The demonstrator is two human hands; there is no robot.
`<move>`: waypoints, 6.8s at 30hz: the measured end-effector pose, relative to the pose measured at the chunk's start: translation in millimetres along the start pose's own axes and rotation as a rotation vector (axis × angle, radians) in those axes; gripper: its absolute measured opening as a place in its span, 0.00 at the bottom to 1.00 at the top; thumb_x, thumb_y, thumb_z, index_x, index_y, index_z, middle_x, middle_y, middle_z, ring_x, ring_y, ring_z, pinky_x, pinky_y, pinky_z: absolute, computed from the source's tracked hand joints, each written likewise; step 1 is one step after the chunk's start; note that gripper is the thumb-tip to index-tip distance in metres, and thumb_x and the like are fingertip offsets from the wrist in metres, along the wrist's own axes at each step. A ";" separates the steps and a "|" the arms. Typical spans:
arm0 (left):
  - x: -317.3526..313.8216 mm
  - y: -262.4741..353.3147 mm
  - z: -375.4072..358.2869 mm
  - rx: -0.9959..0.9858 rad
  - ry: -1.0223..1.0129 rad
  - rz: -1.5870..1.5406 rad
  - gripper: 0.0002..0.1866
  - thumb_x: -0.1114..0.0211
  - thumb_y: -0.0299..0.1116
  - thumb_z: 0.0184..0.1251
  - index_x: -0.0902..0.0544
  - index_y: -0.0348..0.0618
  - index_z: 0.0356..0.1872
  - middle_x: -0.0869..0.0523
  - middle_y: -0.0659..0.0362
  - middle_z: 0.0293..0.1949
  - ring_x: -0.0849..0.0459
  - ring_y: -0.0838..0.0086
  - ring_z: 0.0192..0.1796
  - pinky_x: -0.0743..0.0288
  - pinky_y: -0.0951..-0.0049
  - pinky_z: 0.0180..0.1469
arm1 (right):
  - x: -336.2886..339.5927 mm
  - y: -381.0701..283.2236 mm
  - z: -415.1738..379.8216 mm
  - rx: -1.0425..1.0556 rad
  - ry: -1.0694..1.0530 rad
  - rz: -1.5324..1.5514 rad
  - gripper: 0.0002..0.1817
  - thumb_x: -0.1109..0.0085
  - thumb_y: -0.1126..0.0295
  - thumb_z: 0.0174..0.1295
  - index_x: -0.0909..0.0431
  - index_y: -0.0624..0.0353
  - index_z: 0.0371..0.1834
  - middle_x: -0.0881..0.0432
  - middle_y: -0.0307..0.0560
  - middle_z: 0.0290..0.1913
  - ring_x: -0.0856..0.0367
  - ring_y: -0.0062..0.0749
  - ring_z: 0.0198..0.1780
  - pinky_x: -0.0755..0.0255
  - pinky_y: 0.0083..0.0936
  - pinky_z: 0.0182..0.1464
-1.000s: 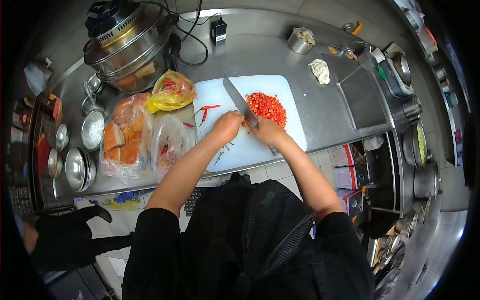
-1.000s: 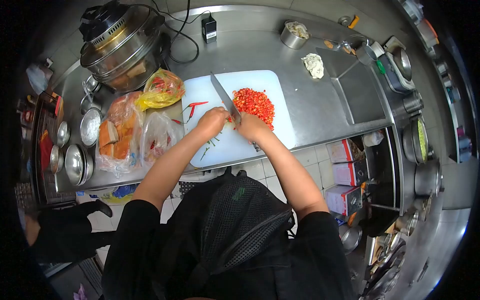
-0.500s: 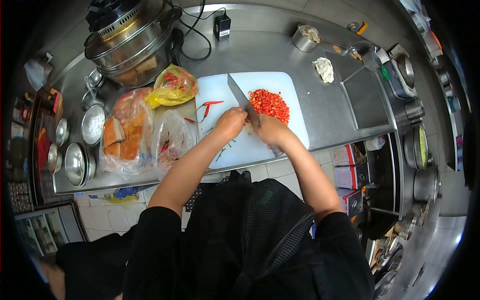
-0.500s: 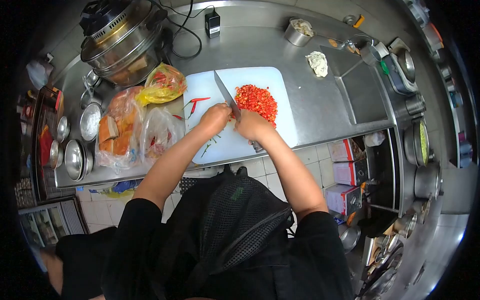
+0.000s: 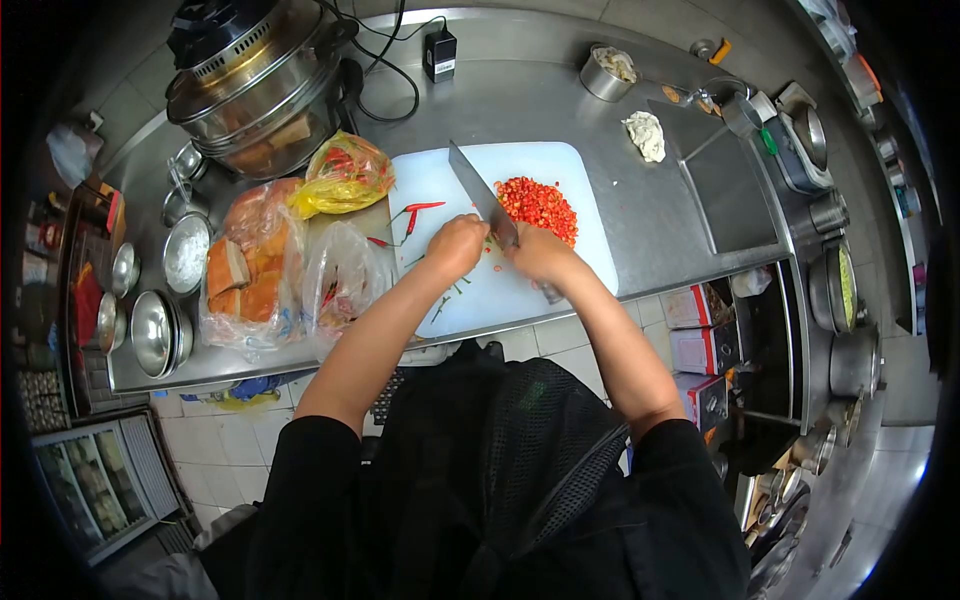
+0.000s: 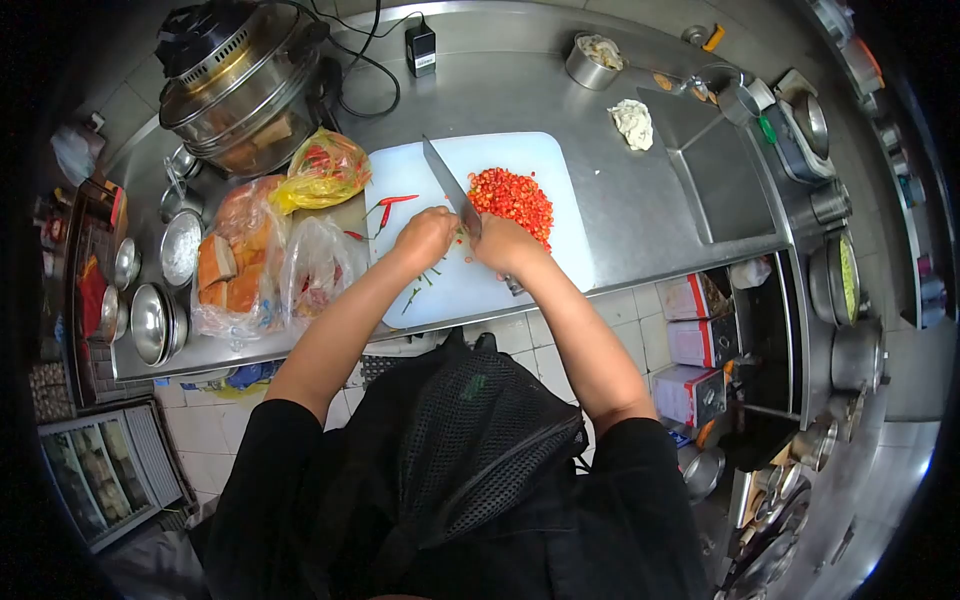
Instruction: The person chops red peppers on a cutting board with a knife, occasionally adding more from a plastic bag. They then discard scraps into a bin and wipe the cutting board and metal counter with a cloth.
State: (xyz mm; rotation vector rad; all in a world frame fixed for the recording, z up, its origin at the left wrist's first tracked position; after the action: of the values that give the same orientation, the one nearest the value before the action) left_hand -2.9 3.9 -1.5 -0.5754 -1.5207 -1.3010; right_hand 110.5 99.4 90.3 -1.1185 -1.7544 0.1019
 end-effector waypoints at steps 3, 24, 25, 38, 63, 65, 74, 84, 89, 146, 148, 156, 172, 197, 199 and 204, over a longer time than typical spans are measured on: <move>-3.3 -2.0 -1.4 0.021 0.012 -0.026 0.07 0.45 0.24 0.62 0.17 0.38 0.33 0.17 0.49 0.39 0.17 0.54 0.47 0.21 0.58 0.49 | -5.2 -6.6 -10.6 -0.041 -0.084 0.048 0.20 0.49 0.68 0.64 0.31 0.70 0.56 0.17 0.58 0.29 0.20 0.40 0.19 0.25 0.36 0.25; 64.8 -62.5 -28.6 0.117 0.445 0.139 0.07 0.34 0.31 0.58 0.17 0.40 0.34 0.18 0.50 0.38 0.19 0.54 0.43 0.24 0.55 0.46 | -7.4 58.5 -22.0 -0.073 0.061 0.260 0.20 0.49 0.67 0.64 0.28 0.67 0.56 0.21 0.50 0.23 0.23 0.33 0.16 0.26 0.33 0.25; 59.6 -69.0 -21.3 0.116 0.449 0.144 0.07 0.34 0.31 0.58 0.17 0.40 0.34 0.18 0.50 0.38 0.19 0.54 0.43 0.24 0.55 0.46 | -9.3 61.4 -19.5 -0.066 0.063 0.261 0.20 0.49 0.67 0.64 0.28 0.67 0.56 0.21 0.50 0.23 0.23 0.33 0.16 0.26 0.33 0.25; 11.4 -13.4 -39.3 0.066 0.315 0.106 0.05 0.34 0.31 0.57 0.19 0.41 0.29 0.19 0.53 0.33 0.18 0.58 0.41 0.26 0.58 0.42 | -11.2 57.6 -18.3 -0.024 0.081 0.201 0.22 0.51 0.67 0.63 0.29 0.71 0.57 0.19 0.56 0.25 0.22 0.37 0.16 0.25 0.35 0.26; 66.3 -95.0 -30.8 0.402 0.076 -0.177 0.11 0.43 0.28 0.59 0.14 0.41 0.39 0.14 0.48 0.44 0.16 0.54 0.48 0.23 0.59 0.51 | -7.5 57.0 -23.1 -0.042 0.073 0.180 0.22 0.50 0.66 0.64 0.30 0.73 0.55 0.17 0.60 0.28 0.20 0.40 0.17 0.24 0.37 0.27; 88.9 -107.8 -42.2 0.477 0.053 -0.207 0.11 0.43 0.27 0.58 0.15 0.41 0.38 0.13 0.48 0.44 0.15 0.54 0.46 0.22 0.59 0.49 | -7.7 58.2 -21.2 -0.048 0.054 0.189 0.21 0.50 0.66 0.64 0.30 0.73 0.55 0.17 0.60 0.28 0.20 0.40 0.17 0.24 0.37 0.28; 79.2 -110.3 -59.6 0.368 -0.116 0.155 0.07 0.37 0.29 0.56 0.17 0.41 0.35 0.14 0.47 0.38 0.15 0.53 0.42 0.23 0.56 0.44 | -7.5 56.1 -20.5 -0.057 0.048 0.174 0.21 0.51 0.66 0.65 0.30 0.73 0.55 0.17 0.60 0.29 0.20 0.39 0.17 0.24 0.36 0.28; 45.8 -56.7 -24.2 0.324 0.208 -0.502 0.06 0.33 0.29 0.60 0.17 0.40 0.36 0.14 0.56 0.31 0.17 0.71 0.34 0.23 0.72 0.39 | -8.5 53.0 -21.8 -0.069 0.062 0.170 0.21 0.50 0.65 0.65 0.30 0.73 0.55 0.17 0.60 0.30 0.20 0.39 0.17 0.24 0.35 0.28; 32.7 -48.3 -22.1 0.233 0.101 -0.326 0.09 0.32 0.33 0.61 0.14 0.41 0.40 0.13 0.55 0.36 0.17 0.69 0.39 0.23 0.71 0.45 | -7.1 50.1 -25.8 -0.035 0.095 0.167 0.21 0.50 0.65 0.64 0.29 0.71 0.54 0.18 0.58 0.27 0.21 0.39 0.17 0.24 0.36 0.27; 9.1 4.8 6.0 -0.083 -0.091 -0.043 0.07 0.38 0.25 0.59 0.17 0.39 0.37 0.17 0.55 0.44 0.21 0.57 0.50 0.25 0.62 0.56 | -22.2 29.0 9.5 -0.054 0.105 0.004 0.17 0.51 0.63 0.67 0.24 0.68 0.47 0.16 0.61 0.29 0.16 0.47 0.22 0.22 0.40 0.34; 6.8 3.8 10.3 -0.083 -0.079 -0.043 0.07 0.38 0.25 0.59 0.17 0.39 0.37 0.17 0.55 0.44 0.21 0.57 0.50 0.25 0.62 0.56 | -13.4 23.1 8.9 -0.025 0.114 -0.028 0.17 0.52 0.64 0.67 0.24 0.68 0.48 0.16 0.63 0.31 0.16 0.48 0.23 0.22 0.41 0.35; 5.0 2.2 9.6 -0.084 -0.075 -0.055 0.07 0.37 0.26 0.58 0.17 0.39 0.38 0.17 0.54 0.44 0.21 0.57 0.51 0.25 0.61 0.56 | -12.9 22.8 12.1 -0.036 0.121 -0.051 0.18 0.51 0.63 0.67 0.24 0.68 0.48 0.16 0.66 0.35 0.15 0.50 0.28 0.22 0.42 0.37; -4.1 -2.6 2.6 -0.100 -0.016 -0.065 0.06 0.33 0.28 0.57 0.20 0.40 0.34 0.18 0.53 0.40 0.21 0.55 0.49 0.25 0.59 0.53 | -25.3 26.9 9.9 -0.003 0.056 0.035 0.19 0.52 0.66 0.65 0.27 0.71 0.51 0.16 0.63 0.31 0.17 0.44 0.20 0.23 0.39 0.29; 7.8 -0.6 3.1 0.003 -0.142 0.011 0.11 0.43 0.22 0.59 0.15 0.40 0.40 0.16 0.51 0.45 0.19 0.56 0.52 0.23 0.60 0.56 | -24.6 19.3 5.9 -0.020 0.144 0.085 0.19 0.52 0.63 0.68 0.27 0.71 0.52 0.17 0.62 0.27 0.17 0.46 0.22 0.23 0.41 0.33; 8.8 1.9 2.2 0.010 -0.144 0.016 0.12 0.44 0.21 0.59 0.15 0.40 0.41 0.16 0.51 0.46 0.19 0.56 0.51 0.23 0.61 0.56 | -22.2 17.4 4.6 -0.010 0.145 0.114 0.19 0.52 0.63 0.68 0.27 0.71 0.51 0.17 0.63 0.27 0.17 0.46 0.22 0.23 0.41 0.33; 9.9 5.8 7.2 0.024 -0.192 0.060 0.14 0.45 0.21 0.59 0.15 0.40 0.43 0.16 0.51 0.46 0.18 0.56 0.51 0.23 0.60 0.56 | 3.5 2.3 -0.3 -0.042 -0.016 0.066 0.19 0.51 0.65 0.67 0.26 0.73 0.49 0.16 0.62 0.27 0.17 0.45 0.21 0.23 0.39 0.29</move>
State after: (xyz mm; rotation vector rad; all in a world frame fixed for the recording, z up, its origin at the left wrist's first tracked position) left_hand -4.5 9.8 10.6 -0.7425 -1.6602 -1.2080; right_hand 112.0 103.1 91.7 -1.2093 -1.7407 0.1148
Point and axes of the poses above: each hand's wrist, its own z-axis towards the middle knuckle, its own x-axis out of the back of the hand, y = z × x, the point moved 2 cm from there along z, towards the middle knuckle
